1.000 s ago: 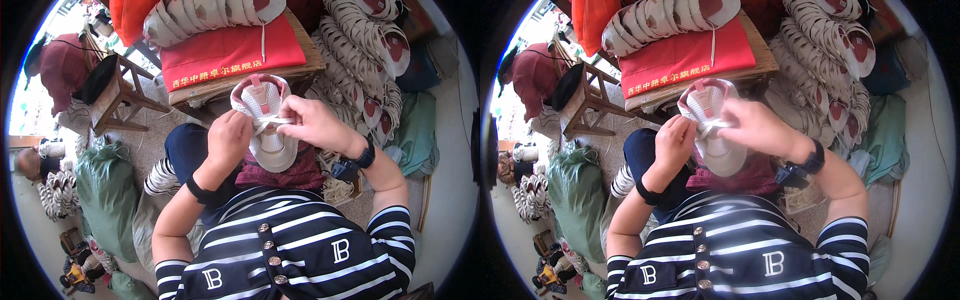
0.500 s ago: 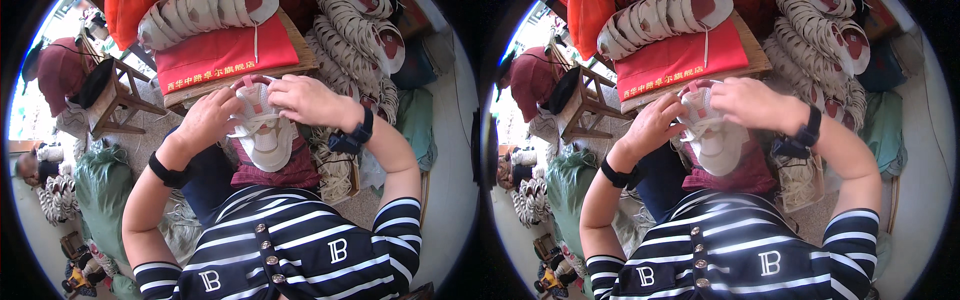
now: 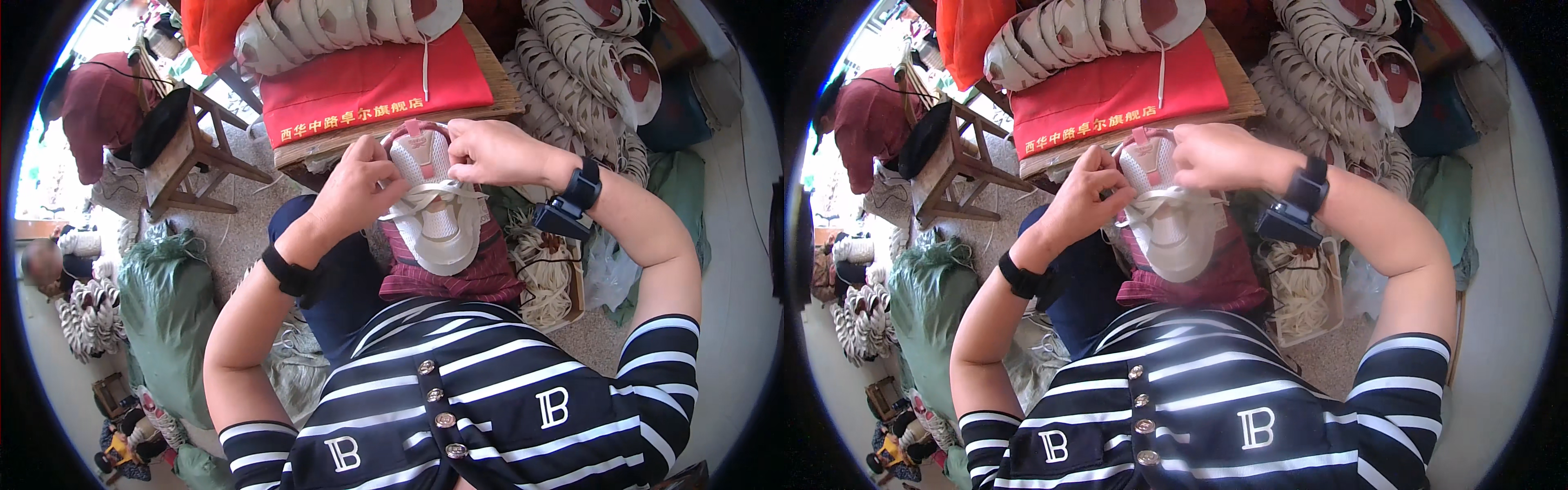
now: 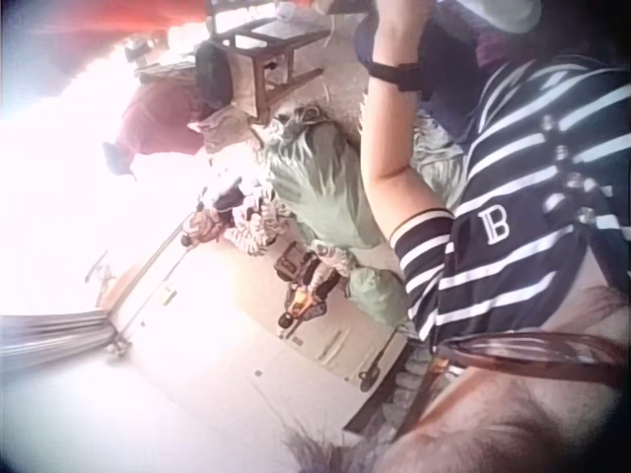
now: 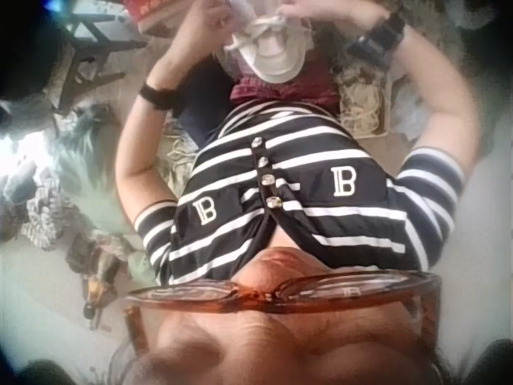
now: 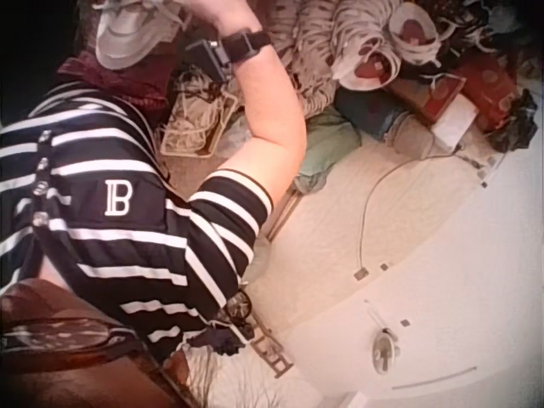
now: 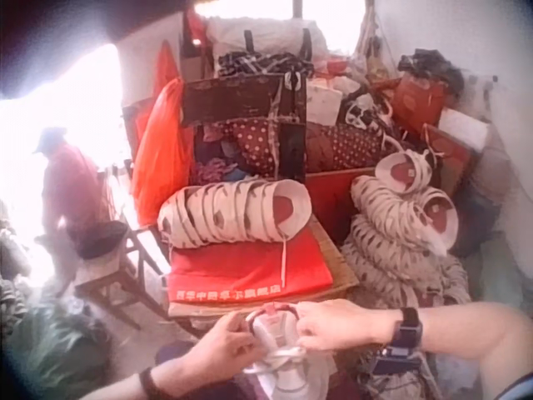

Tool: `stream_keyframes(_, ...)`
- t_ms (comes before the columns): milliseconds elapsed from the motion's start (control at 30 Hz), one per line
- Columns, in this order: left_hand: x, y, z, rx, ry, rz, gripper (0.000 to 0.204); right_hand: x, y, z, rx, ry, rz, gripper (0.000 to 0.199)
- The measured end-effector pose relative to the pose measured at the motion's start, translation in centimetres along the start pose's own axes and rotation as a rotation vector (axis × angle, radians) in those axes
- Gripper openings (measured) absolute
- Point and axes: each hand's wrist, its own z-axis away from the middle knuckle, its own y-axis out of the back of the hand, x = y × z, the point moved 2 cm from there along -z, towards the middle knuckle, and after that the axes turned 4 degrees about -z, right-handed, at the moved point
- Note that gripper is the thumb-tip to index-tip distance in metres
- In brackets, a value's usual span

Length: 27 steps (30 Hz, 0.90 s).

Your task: The person threads white shoelaces through the eyelets of a white sneaker, pulling the laces tight and arranging them. The person works on one shoe at a time in a room filled with stacks of similar shoes.

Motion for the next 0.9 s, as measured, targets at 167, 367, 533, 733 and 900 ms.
stream_keyframes(167,0.5,-2.7,0.9,0.243,0.254,0.179,0.012,0.6,-1.5,-0.8,0.126,-0.280,-0.466,0.028)
stream_keyframes(367,8.2,3.0,-0.2,0.318,0.175,0.551,0.013,-4.7,0.3,0.6,0.214,-0.026,-0.659,0.022)
stream_keyframes(533,5.5,2.6,0.0,0.217,0.413,1.150,0.021,-3.1,-0.9,0.6,0.311,0.116,-0.217,0.010)
stream_keyframes(733,2.4,-1.0,3.2,0.380,0.698,1.250,0.022,-5.0,-2.1,1.0,0.389,0.158,0.339,0.010)
stream_keyframes(900,4.0,-1.9,3.8,0.296,0.772,1.099,0.026,-5.8,-2.1,0.5,0.375,0.149,0.501,0.012)
